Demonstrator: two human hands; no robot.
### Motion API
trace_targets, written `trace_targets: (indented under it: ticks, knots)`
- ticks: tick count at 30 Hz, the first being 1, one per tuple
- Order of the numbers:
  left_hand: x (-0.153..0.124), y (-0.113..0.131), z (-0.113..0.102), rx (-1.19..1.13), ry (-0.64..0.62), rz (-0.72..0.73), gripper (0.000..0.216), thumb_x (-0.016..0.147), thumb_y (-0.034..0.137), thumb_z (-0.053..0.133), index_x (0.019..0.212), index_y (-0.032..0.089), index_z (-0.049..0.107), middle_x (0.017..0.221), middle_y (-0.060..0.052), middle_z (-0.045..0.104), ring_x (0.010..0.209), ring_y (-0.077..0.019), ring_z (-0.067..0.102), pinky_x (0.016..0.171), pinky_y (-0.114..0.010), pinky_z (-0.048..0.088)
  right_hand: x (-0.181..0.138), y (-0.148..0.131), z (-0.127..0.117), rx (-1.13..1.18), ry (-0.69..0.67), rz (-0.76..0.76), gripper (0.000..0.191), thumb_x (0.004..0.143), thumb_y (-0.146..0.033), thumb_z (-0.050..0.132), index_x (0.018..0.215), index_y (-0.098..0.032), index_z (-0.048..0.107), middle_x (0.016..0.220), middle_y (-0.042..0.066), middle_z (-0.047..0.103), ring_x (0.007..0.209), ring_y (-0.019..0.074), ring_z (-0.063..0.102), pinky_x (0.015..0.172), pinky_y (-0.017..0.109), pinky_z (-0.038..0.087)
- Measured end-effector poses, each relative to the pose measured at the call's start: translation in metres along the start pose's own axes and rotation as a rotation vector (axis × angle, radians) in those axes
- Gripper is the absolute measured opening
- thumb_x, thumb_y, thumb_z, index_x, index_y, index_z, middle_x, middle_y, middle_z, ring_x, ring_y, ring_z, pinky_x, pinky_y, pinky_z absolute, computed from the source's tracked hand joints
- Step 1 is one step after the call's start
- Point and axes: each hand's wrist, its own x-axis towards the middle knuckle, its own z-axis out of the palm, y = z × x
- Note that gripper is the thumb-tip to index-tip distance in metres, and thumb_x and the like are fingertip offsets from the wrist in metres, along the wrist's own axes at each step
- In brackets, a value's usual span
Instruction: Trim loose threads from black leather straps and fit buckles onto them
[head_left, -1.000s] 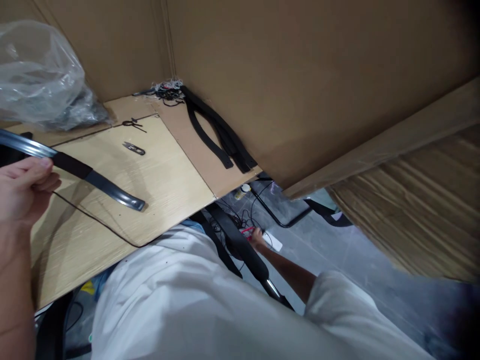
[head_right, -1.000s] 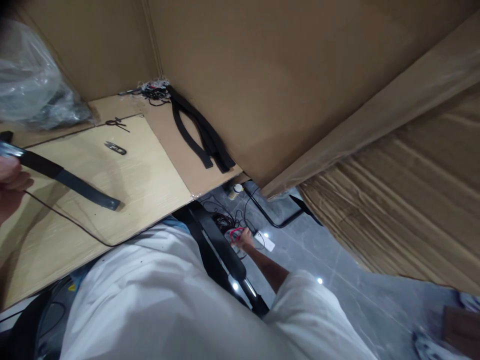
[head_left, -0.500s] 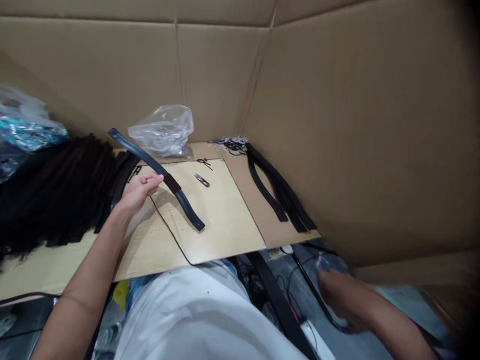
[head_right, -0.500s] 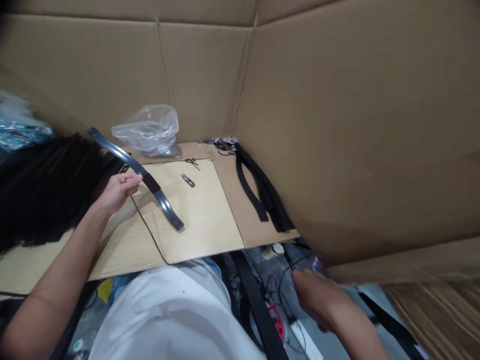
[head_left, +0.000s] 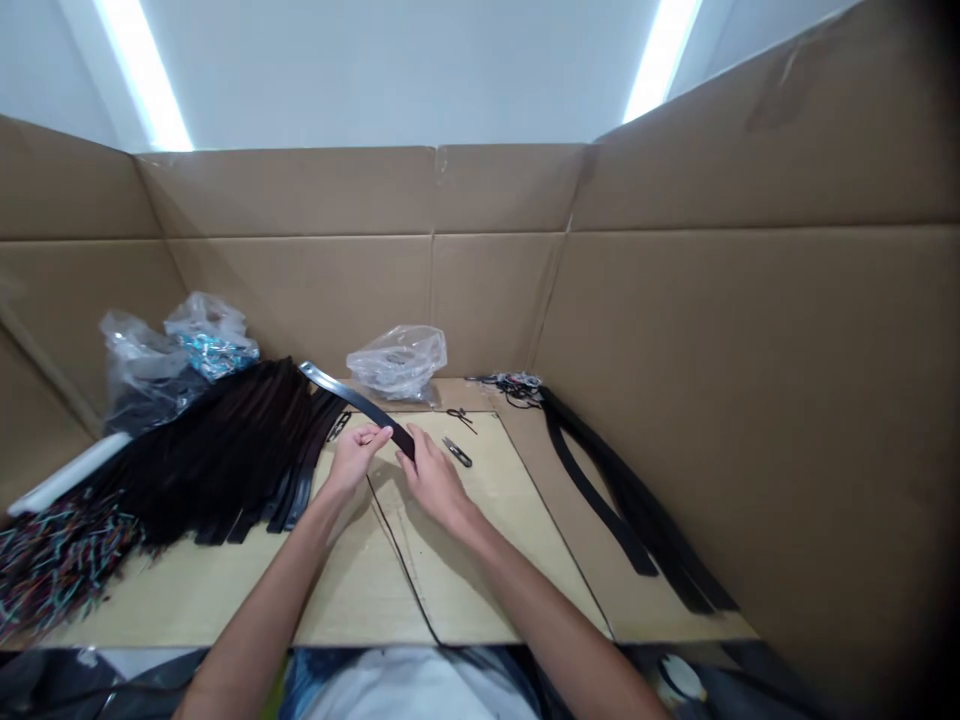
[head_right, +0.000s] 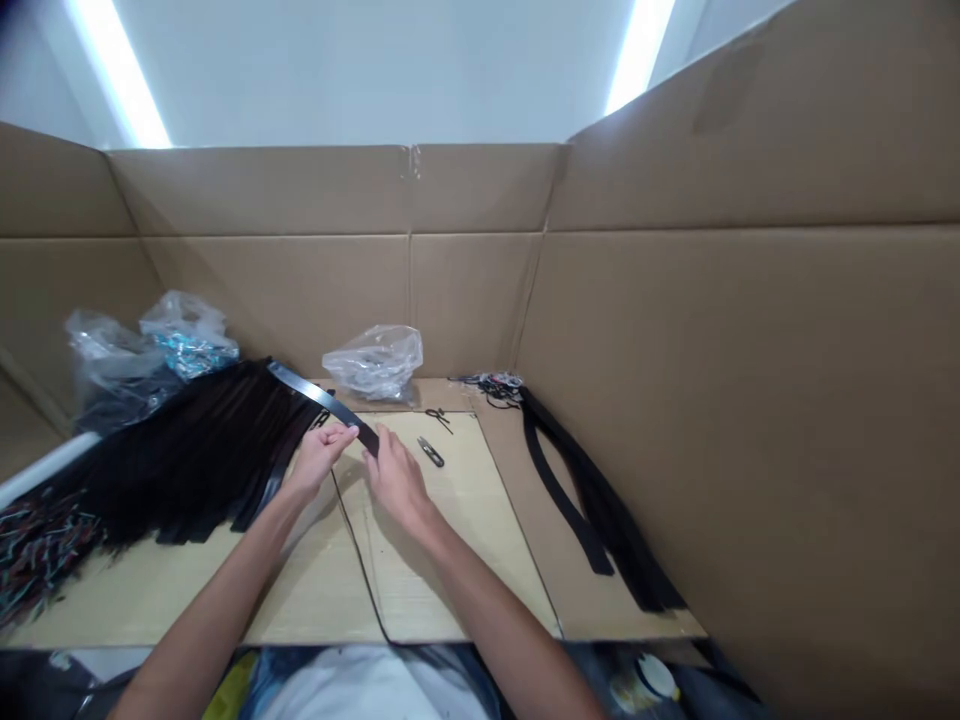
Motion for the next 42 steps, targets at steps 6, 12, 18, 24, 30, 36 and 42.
trace_targets:
  ticks: [6,12,18,24,30,36,42]
  knots:
    - [0.003,0.0,-0.004,-0.072,-0.044,0.031,0.062,0.069,0.075,0.091,0.077,0.015,0.076,0.057,0.005,0.042,0.057,-0.0094,0.025,0.057,-0.031,0.018,0.012,0.016,0.004,0.067,0.041,-0.106,0.037,0.113,-0.036,0.048,0.145,-0.019,0.053,0.14,0.019,0.068,0.12,0.0309,0.071,0.105,0.043,0.054]
    - [0.005,0.0,-0.009,-0.092,-0.111,-0.018,0.065,0.066,0.072,0.094,0.082,0.012,0.078,0.058,0.006,0.041,0.056,-0.0074,0.025,0.056,-0.029,0.013,0.016,0.03,0.007,0.587,-0.009,-0.12,0.032,0.105,-0.044,0.065,0.128,-0.021,0.061,0.123,0.009,0.073,0.107,0.023,0.068,0.094,0.035,0.054]
    - [0.007,-0.005,-0.011,-0.132,-0.194,-0.07,0.067,0.065,0.065,0.098,0.101,0.012,0.08,0.06,0.008,0.044,0.054,-0.0054,0.025,0.055,-0.027,0.012,0.007,0.029,0.007,1.073,-0.294,0.105,0.043,0.095,-0.051,0.079,0.126,-0.023,0.065,0.087,-0.003,0.061,0.051,0.0062,0.036,0.042,0.02,0.022]
    - [0.009,-0.008,-0.016,-0.178,-0.218,-0.013,0.053,0.072,0.06,0.096,0.088,0.013,0.077,0.06,0.006,0.048,0.053,-0.0052,0.027,0.055,-0.026,0.014,0.003,0.017,-0.015,1.254,-0.464,0.094,0.048,0.099,-0.059,0.072,0.125,-0.019,0.067,0.097,0.007,0.076,0.048,0.0077,0.046,0.035,0.02,0.031]
    - [0.005,-0.005,-0.019,-0.217,-0.441,-0.106,0.068,0.077,0.06,0.094,0.121,0.011,0.079,0.063,0.004,0.054,0.055,-0.008,0.041,0.058,-0.025,0.021,0.0,0.021,-0.016,1.266,-0.697,0.157,0.054,0.1,-0.068,0.066,0.118,-0.017,0.068,0.089,0.007,0.076,0.047,0.0091,0.047,0.037,0.021,0.038]
    - [0.009,-0.008,-0.014,-0.174,-0.063,-0.015,0.061,0.061,0.063,0.101,0.073,0.015,0.067,0.057,0.008,0.041,0.053,-0.0046,0.027,0.055,-0.026,0.013,0.004,0.015,-0.008,1.007,-0.18,0.078,0.046,0.094,-0.062,0.079,0.109,-0.022,0.062,0.074,-0.004,0.066,0.052,0.0081,0.051,0.045,0.017,0.038]
    - [0.005,-0.003,-0.008,-0.265,-0.158,-0.003,0.056,0.07,0.061,0.098,0.079,0.015,0.068,0.059,0.009,0.035,0.053,-0.0045,0.023,0.055,-0.026,0.013,0.0,0.008,-0.012,1.038,-0.174,0.087,0.047,0.098,-0.067,0.069,0.109,-0.022,0.059,0.067,-0.004,0.069,0.039,0.0102,0.048,0.036,0.02,0.034]
